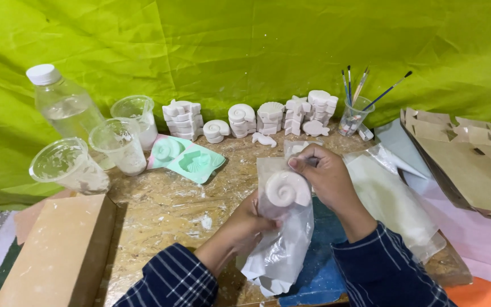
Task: Cleaning and packaging small heart-shaped plaster casts into individual plastic bags.
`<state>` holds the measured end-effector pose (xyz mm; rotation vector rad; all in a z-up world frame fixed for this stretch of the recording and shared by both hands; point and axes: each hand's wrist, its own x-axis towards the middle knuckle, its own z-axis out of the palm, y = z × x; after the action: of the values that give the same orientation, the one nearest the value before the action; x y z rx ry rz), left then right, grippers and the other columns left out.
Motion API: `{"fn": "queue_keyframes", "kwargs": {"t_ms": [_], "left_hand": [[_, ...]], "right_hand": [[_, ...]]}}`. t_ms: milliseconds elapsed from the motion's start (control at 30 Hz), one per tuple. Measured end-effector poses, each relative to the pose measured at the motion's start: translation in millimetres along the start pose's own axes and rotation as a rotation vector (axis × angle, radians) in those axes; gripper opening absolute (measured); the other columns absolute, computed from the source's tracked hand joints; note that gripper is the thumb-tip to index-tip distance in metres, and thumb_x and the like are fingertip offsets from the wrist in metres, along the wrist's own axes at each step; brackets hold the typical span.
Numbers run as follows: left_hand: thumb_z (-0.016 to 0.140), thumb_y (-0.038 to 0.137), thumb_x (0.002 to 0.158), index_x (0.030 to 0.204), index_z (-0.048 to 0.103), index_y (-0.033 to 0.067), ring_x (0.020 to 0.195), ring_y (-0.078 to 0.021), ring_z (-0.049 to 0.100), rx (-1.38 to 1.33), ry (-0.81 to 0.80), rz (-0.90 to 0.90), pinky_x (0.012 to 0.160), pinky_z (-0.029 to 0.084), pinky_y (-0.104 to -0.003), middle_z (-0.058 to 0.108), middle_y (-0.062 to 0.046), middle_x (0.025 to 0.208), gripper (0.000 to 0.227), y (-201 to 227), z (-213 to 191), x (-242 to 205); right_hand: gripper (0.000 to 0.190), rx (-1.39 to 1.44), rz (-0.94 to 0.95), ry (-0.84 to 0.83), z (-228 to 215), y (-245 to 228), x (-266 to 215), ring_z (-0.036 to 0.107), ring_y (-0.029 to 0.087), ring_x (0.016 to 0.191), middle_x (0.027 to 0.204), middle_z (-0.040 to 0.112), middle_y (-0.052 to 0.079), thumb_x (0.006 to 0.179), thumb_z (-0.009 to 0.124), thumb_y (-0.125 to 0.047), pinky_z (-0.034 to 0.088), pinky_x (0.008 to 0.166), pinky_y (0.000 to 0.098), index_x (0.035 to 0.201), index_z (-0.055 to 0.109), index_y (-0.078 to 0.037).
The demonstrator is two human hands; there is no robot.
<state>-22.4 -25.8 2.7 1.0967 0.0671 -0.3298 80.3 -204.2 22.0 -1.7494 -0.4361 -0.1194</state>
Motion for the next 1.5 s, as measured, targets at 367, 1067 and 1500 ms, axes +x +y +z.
{"fn": "queue_keyframes", "kwargs": {"t_ms": [367, 1067, 1500], "left_hand": [[0.069, -0.019, 0.063, 0.132, 0.062, 0.0017, 0.096, -0.0296, 0.073, -0.007, -0.225, 0.209, 0.076, 0.060, -0.036, 0.074, -0.014, 0.107, 0.072, -15.0, -14.2, 5.4], [0.060, -0.017, 0.068, 0.153, 0.036, 0.0071, 0.126, -0.0429, 0.057, -0.092, -0.468, 0.239, 0.101, 0.054, -0.052, 0.057, -0.022, 0.133, 0.090, -11.0, -11.0, -6.5], [0.070, 0.014, 0.088, 0.152, 0.030, 0.0074, 0.120, -0.0524, 0.059, -0.164, 0.100, 0.292, 0.102, 0.054, -0.054, 0.044, -0.029, 0.144, 0.076, -6.5, -30.4, 18.2]], "right_hand": [[0.021, 0.050, -0.235, -0.005, -10.2, -79.3, -7.3, 0.057, 0.006, 0.065, 0.069, 0.069, 0.008, 0.091, 0.082, -0.016, 0.047, 0.062, 0.0216, 0.086, 0.067, -0.002], [0.021, 0.208, -0.173, -0.017, 2.4, -92.2, 38.2, 0.066, 0.012, 0.073, 0.084, 0.069, 0.006, 0.096, 0.076, -0.018, 0.061, 0.070, 0.0337, 0.092, 0.060, -0.005], [0.089, -0.122, -0.067, -0.238, 23.8, -90.8, 20.6, 0.042, 0.060, 0.134, 0.147, 0.037, 0.042, 0.095, 0.060, -0.051, 0.036, 0.109, 0.0720, 0.161, 0.008, -0.020]]}}
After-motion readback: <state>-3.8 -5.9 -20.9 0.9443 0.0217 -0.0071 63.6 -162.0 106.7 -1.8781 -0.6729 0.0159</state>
